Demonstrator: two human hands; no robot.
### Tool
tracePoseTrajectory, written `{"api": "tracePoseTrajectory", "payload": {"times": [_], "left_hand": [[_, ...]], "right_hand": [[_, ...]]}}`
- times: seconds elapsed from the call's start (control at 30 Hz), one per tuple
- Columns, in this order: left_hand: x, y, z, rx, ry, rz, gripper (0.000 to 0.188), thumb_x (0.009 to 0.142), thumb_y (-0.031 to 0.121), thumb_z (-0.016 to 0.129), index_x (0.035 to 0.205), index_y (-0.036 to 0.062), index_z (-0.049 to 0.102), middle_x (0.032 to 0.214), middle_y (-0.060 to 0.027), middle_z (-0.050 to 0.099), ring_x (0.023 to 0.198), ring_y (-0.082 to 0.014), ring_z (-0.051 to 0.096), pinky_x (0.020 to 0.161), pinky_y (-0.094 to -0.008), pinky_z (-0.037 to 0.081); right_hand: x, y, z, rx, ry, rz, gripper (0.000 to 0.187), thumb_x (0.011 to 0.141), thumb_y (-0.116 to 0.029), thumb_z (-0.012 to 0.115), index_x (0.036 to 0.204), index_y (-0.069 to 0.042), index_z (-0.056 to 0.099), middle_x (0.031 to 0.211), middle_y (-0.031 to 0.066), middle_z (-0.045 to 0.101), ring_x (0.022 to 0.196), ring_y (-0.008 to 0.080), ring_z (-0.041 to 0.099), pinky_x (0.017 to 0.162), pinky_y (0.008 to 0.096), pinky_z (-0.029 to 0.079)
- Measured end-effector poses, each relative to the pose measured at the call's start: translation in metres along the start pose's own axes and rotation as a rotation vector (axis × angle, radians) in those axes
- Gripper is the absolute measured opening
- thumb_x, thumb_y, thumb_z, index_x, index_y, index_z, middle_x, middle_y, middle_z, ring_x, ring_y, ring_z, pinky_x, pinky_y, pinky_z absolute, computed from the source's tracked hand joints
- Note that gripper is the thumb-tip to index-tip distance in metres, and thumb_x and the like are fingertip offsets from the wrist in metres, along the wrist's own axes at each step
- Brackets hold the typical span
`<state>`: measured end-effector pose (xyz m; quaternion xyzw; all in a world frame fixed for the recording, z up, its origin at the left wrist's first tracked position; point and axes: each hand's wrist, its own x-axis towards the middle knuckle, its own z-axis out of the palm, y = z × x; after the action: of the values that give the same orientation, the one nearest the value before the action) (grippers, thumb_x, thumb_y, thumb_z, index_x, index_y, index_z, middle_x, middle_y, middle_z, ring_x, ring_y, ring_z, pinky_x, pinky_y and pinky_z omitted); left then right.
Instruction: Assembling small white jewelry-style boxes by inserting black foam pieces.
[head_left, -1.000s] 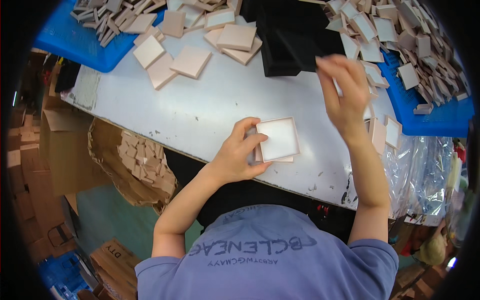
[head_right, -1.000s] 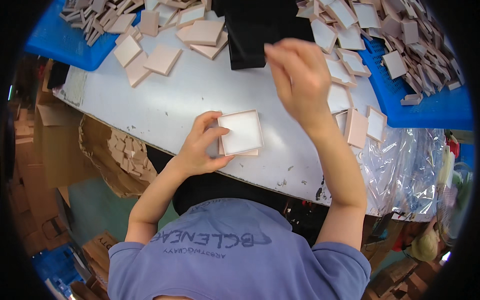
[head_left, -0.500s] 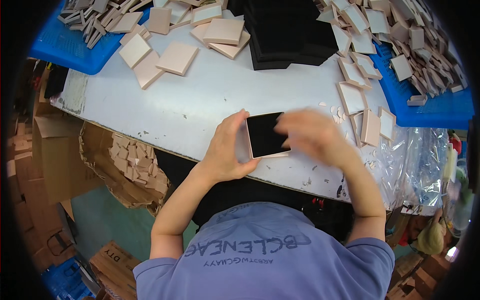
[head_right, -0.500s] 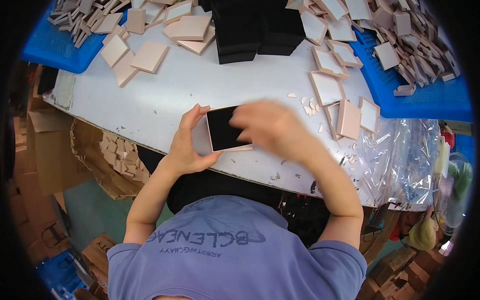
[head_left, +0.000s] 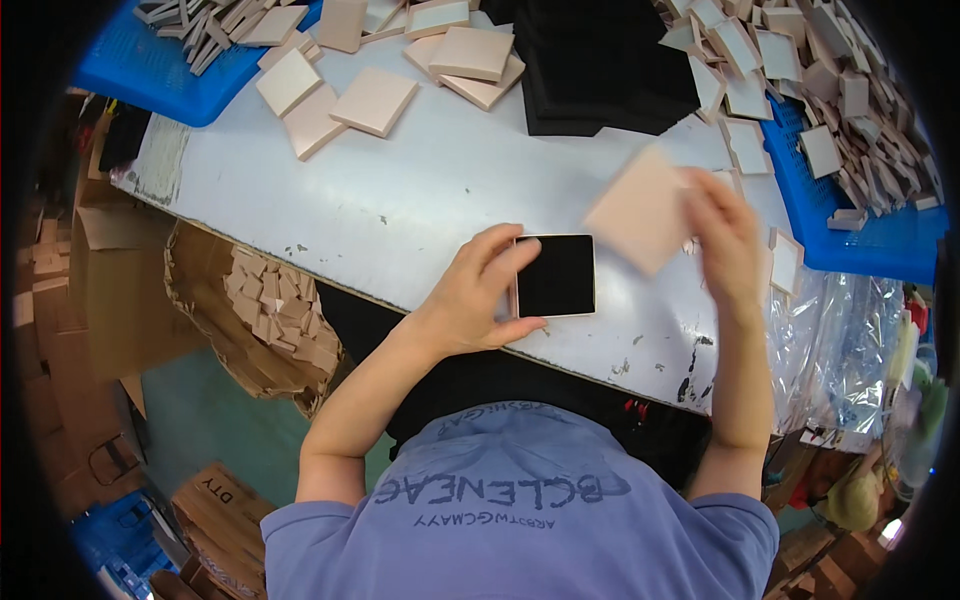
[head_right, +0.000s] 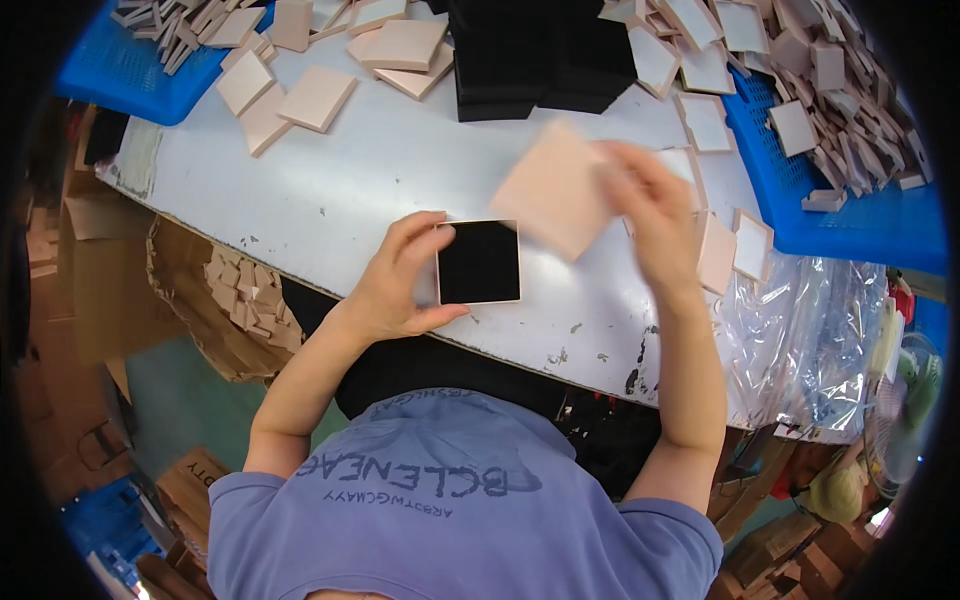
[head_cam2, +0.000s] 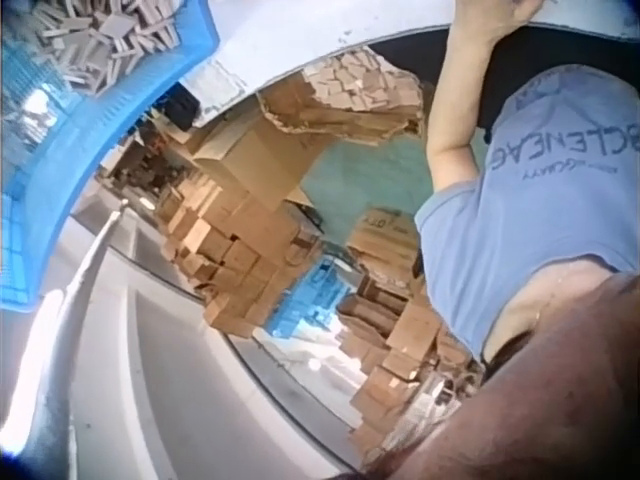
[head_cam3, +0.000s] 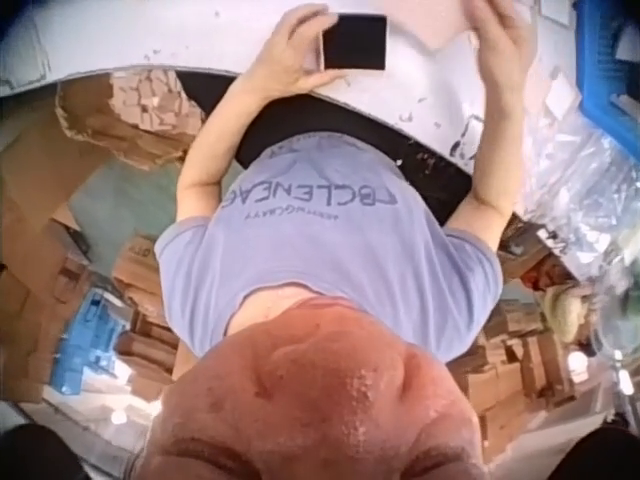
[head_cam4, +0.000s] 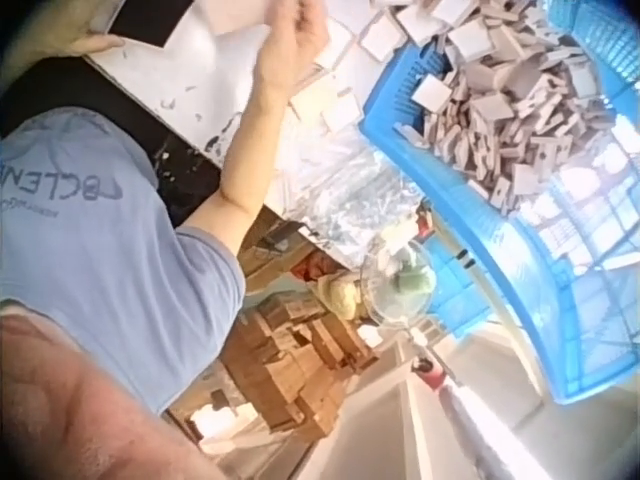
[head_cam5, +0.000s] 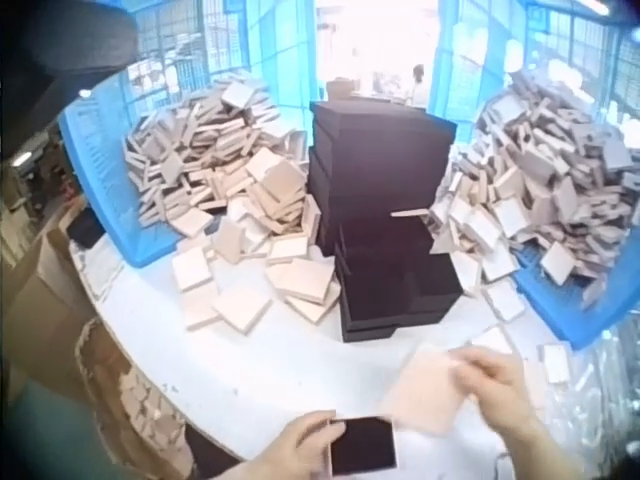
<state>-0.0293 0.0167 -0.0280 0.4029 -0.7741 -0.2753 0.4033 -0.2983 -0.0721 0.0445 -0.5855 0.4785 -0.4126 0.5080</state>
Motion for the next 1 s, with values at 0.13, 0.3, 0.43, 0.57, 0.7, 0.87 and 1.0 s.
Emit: {"api": "tracePoseTrajectory", "payload": {"times": [0.13,0.3,0.43,0.57,0.7,0.87,1.0], "left_hand": [[0.004,-0.004,0.001,0.059,0.065,0.080,0.103,0.055,0.020,0.086,0.137,0.0089,0.024,0.134,-0.0278,0.033,0.118,-0.0445,0.041,0.097,-0.0474,0.039],[0.001,-0.009,0.004,0.013,0.077,0.148,0.105,0.055,0.020,0.085,0.138,0.0058,0.023,0.137,-0.0302,0.029,0.120,-0.0446,0.040,0.096,-0.0465,0.040],[0.004,0.004,-0.007,0.246,-0.184,0.044,0.090,0.059,0.027,0.082,0.133,0.0043,0.038,0.135,-0.0276,0.033,0.119,-0.0411,0.042,0.092,-0.0435,0.041],[0.007,0.013,-0.013,0.366,-0.212,0.065,0.083,0.069,0.048,0.073,0.132,0.0039,0.043,0.136,-0.0282,0.033,0.126,-0.0416,0.035,0.097,-0.0447,0.035],[0.008,0.015,-0.027,0.445,-0.337,0.009,0.088,0.071,0.055,0.064,0.137,0.0041,0.036,0.140,-0.0252,0.030,0.130,-0.0393,0.030,0.105,-0.0467,0.024],[0.045,-0.046,-0.067,0.251,0.057,-0.102,0.074,0.086,0.048,0.051,0.141,0.0049,0.027,0.145,-0.0239,0.024,0.135,-0.0373,0.023,0.106,-0.0535,0.017],[0.097,-0.100,-0.104,0.653,0.149,-0.297,0.075,0.089,0.050,0.044,0.144,0.0052,0.020,0.146,-0.0240,0.022,0.137,-0.0359,0.019,0.106,-0.0572,0.012]], "right_hand": [[0.006,0.036,0.064,-0.164,-0.183,0.072,0.024,0.089,-0.017,0.056,0.101,0.002,0.065,0.088,0.0057,0.066,0.080,0.0128,0.060,0.070,0.0253,0.048],[-0.011,0.022,0.075,-0.626,-0.306,-0.440,0.029,0.082,-0.018,0.062,0.103,0.002,0.062,0.089,0.0154,0.061,0.081,0.0303,0.058,0.071,0.0355,0.047],[-0.031,0.014,0.075,-0.845,-0.385,-0.519,0.061,0.078,-0.028,0.065,0.126,0.005,0.044,0.116,0.0177,0.051,0.104,0.0330,0.049,0.086,0.0404,0.040],[-0.035,0.026,0.078,-0.895,-0.369,-0.546,0.072,0.077,-0.032,0.066,0.130,0.008,0.037,0.123,0.0193,0.044,0.112,0.0337,0.042,0.094,0.0430,0.034],[-0.031,0.022,0.078,-0.916,-0.388,-0.535,0.069,0.077,-0.032,0.065,0.130,0.005,0.039,0.124,0.0165,0.045,0.114,0.0321,0.042,0.096,0.0437,0.032],[0.027,-0.015,0.056,-0.824,-0.078,-0.825,0.050,0.075,-0.023,0.069,0.118,-0.003,0.054,0.113,0.0150,0.055,0.105,0.0310,0.050,0.090,0.0404,0.038],[0.093,-0.018,0.055,-0.978,0.105,-0.956,0.029,0.073,-0.016,0.070,0.100,-0.006,0.064,0.098,0.0090,0.062,0.093,0.0268,0.056,0.080,0.0370,0.043]]}}
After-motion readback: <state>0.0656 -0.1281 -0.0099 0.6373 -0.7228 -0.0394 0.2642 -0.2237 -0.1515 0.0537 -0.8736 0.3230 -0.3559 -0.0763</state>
